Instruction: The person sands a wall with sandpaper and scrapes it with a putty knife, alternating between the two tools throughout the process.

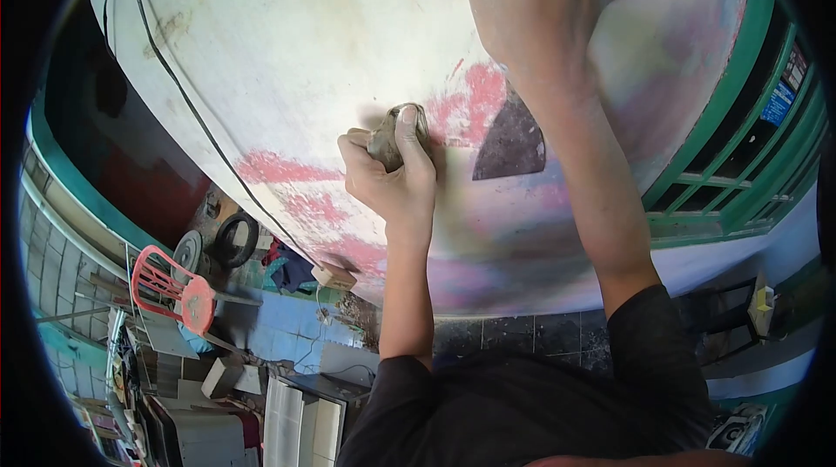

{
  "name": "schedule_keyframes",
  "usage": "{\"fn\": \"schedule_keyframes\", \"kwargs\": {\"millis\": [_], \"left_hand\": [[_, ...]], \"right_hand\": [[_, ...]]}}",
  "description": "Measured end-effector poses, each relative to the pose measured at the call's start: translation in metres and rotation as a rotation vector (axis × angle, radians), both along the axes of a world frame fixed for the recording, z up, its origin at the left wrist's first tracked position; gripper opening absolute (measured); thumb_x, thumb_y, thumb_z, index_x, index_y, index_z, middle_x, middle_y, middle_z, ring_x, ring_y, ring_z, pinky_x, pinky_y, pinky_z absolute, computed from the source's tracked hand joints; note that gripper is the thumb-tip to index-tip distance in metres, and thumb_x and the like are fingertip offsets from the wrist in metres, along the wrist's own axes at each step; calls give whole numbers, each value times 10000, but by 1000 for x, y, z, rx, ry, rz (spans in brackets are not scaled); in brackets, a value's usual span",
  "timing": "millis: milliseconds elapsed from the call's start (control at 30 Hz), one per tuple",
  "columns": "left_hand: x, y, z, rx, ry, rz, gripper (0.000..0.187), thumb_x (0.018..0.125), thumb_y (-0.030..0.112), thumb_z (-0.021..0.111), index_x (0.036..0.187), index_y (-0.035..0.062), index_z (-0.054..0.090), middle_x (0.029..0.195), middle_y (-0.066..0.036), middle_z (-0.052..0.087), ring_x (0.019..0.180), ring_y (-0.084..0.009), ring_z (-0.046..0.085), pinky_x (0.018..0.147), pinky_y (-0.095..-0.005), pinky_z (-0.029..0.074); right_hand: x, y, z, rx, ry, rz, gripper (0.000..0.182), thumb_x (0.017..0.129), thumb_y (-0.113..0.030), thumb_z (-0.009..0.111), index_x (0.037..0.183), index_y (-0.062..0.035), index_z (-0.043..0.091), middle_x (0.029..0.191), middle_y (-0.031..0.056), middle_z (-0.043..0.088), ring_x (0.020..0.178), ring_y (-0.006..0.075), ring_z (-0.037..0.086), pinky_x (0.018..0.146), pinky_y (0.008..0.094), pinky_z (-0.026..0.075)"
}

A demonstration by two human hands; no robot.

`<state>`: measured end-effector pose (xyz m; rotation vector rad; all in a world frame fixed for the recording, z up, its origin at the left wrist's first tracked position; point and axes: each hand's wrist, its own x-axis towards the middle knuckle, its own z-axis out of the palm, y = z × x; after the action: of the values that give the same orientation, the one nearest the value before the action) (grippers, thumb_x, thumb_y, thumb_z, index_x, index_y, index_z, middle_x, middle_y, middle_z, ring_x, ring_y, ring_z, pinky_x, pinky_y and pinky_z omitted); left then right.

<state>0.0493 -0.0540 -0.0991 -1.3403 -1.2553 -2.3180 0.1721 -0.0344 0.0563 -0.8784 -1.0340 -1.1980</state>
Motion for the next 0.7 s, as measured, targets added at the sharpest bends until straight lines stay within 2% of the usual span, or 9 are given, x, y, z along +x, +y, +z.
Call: {"fn": "schedule_keyframes", "kwargs": {"millis": [67, 133, 167, 267, 333, 400, 500, 600, 700], "left_hand": [[-5, 2, 14, 11, -13, -15, 434, 864, 190, 872, 776, 49, 471, 681, -20, 581, 624, -62, 470, 561, -248, 420], [-16, 4, 63, 68, 45, 20, 428, 869, 192, 872, 779, 50, 478, 680, -20, 577, 634, -53, 465, 563, -239, 415], [-22, 12, 69, 128, -8, -144, 410, 868, 196, 871, 795, 40, 500, 683, -18, 580, 637, -53, 462, 568, -235, 415], [-18, -2, 58, 41, -5, -55, 401, 870, 192, 869, 796, 41, 504, 691, -22, 591, 645, -49, 476, 579, -227, 422], [-13, -5, 15, -98, 6, -58, 435, 887, 162, 850, 761, 70, 444, 678, -12, 569, 647, -44, 492, 580, -223, 420], [-5, -5, -17, 44, -57, -218, 440, 890, 147, 841, 747, 72, 431, 658, -4, 543, 635, -48, 477, 559, -237, 401], [-9, -3, -5, 20, 51, -113, 402, 875, 131, 849, 728, 62, 482, 592, -67, 525, 522, -96, 488, 488, -272, 410], [-24, 3, 56, 73, 147, 7, 419, 880, 126, 845, 760, 60, 448, 633, -9, 490, 618, -61, 435, 536, -237, 374], [-27, 5, 54, 89, 125, 2, 413, 878, 136, 848, 771, 50, 458, 631, -16, 491, 609, -66, 427, 526, -241, 375]], "right_hand": [[-2, -1, 0, -22, -1, 3, 620, 989, -250, 652, 1523, -13, 440, 1582, 350, 314, 1493, 527, 240, 1150, 636, 217], [-3, -3, -1, -74, 25, -45, 628, 995, -241, 645, 1537, -18, 416, 1592, 350, 296, 1495, 536, 235, 1146, 645, 223], [-3, -3, -2, -71, 21, -43, 628, 995, -241, 645, 1537, -18, 416, 1592, 350, 296, 1495, 536, 235, 1146, 645, 223], [-1, -1, -3, -54, -5, -26, 623, 1002, -240, 637, 1541, -25, 411, 1596, 341, 300, 1499, 536, 235, 1147, 649, 232], [-4, 0, -3, -87, 59, -70, 611, 1011, -241, 627, 1543, -33, 410, 1602, 329, 300, 1507, 526, 232, 1161, 646, 232], [-5, 0, -4, -103, 68, -63, 609, 1016, -244, 622, 1547, -35, 406, 1605, 324, 299, 1510, 518, 231, 1171, 644, 227], [-4, 1, -6, -116, 77, -71, 604, 1027, -253, 610, 1552, -40, 399, 1610, 317, 297, 1516, 509, 230, 1186, 642, 218], [-3, 1, -5, -118, 76, -87, 599, 1037, -265, 599, 1555, -44, 395, 1613, 314, 295, 1517, 504, 230, 1192, 639, 214], [-1, 5, -5, -101, 67, -89, 594, 1043, -275, 590, 1555, -46, 395, 1612, 314, 297, 1516, 502, 232, 1194, 634, 215]]}}
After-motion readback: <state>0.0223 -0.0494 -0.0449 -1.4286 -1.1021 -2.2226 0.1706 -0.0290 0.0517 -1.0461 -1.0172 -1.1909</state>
